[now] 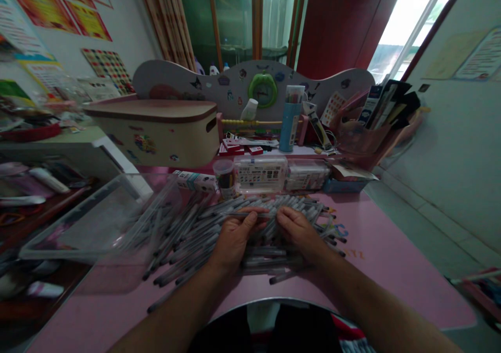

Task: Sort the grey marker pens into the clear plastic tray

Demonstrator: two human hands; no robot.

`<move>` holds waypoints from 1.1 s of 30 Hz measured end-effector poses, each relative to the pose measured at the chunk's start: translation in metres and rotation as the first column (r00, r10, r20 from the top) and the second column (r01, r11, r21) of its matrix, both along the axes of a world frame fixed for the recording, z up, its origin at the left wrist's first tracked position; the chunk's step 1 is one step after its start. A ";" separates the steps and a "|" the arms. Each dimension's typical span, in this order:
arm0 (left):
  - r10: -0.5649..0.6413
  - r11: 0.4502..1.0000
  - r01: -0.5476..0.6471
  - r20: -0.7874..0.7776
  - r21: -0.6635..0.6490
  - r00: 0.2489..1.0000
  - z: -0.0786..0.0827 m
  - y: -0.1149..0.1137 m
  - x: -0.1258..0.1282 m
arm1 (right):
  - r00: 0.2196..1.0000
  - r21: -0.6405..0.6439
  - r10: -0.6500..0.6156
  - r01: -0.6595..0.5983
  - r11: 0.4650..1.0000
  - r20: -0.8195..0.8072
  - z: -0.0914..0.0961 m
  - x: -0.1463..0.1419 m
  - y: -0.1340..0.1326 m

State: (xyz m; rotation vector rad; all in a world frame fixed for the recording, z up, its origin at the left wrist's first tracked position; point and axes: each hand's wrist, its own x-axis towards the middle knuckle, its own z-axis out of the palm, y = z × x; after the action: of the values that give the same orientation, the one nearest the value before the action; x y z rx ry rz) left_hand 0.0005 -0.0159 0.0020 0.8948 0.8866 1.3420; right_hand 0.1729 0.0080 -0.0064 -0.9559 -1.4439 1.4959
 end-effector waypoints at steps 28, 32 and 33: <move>0.062 0.996 -0.068 -0.109 -0.050 0.992 0.005 -0.006 0.002 | 0.958 -0.415 0.051 -0.170 0.894 -0.281 0.013 0.001 0.000; 0.217 0.976 -0.218 -0.006 -0.007 0.976 0.010 -0.001 -0.002 | 0.984 -0.351 0.081 -0.132 0.927 -0.157 0.009 0.002 0.001; 0.293 0.956 -0.294 0.069 0.010 0.954 0.012 0.002 -0.005 | 0.987 -0.332 0.065 -0.111 0.937 -0.147 0.009 0.003 0.002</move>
State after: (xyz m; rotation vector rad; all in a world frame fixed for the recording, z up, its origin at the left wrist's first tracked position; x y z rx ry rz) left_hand -0.0045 -0.0142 0.0138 0.7479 0.9824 1.6299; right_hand 0.1761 0.0099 0.0024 -0.9807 -1.1658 1.8815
